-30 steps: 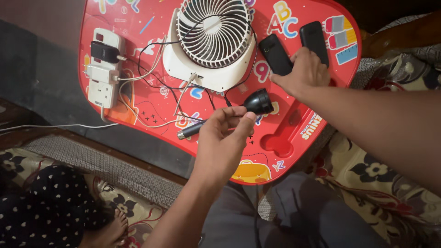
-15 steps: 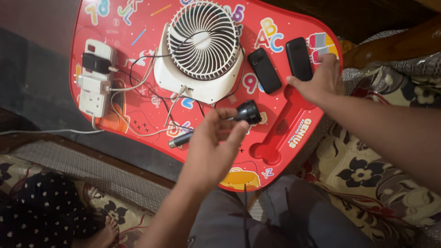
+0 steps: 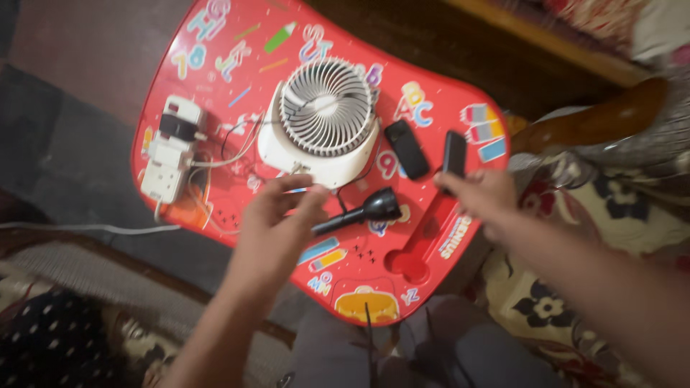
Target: The person removes the back covers of two feature phones, takes out the batteries, and replaces them with different batteries before closing the covers. The phones are handled one at a time on a small red table.
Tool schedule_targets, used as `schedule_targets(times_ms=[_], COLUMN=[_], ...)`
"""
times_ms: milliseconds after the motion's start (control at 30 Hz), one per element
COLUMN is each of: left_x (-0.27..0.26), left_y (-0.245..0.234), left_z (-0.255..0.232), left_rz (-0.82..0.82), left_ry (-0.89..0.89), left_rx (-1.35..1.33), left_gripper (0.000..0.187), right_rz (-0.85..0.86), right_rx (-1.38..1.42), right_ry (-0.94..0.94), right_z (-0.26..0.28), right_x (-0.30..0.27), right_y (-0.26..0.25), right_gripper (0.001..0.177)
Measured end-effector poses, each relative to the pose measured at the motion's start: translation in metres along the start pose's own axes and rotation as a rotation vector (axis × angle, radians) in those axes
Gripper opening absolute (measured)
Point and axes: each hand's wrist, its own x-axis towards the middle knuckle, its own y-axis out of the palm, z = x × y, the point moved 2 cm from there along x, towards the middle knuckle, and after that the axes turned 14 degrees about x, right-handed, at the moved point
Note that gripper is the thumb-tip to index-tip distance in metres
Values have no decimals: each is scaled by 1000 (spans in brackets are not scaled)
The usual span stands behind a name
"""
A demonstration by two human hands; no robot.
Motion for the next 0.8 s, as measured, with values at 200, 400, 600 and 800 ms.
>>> schedule_targets(times_ms=[200,400,600,800], left_x=[-11,-41,-70,-80], left_y=[-20,-7,-23,-61], left_z=[-7,-4,6,14], left_rz=[19,313,336,317], left_ry=[-5,23,172,410], left_rx=[-85,-285,-712,-805], left_gripper=[50,52,42,44], right_rz=[124,506,672,683], right_rx=[244,219,22,69], right_ry=[-113,-443,-335,-438], right_z=[52,105,138,147], right_x=[-97,-191,-243,-283], right_y=[21,19,29,45], right_gripper=[45,51,50,59])
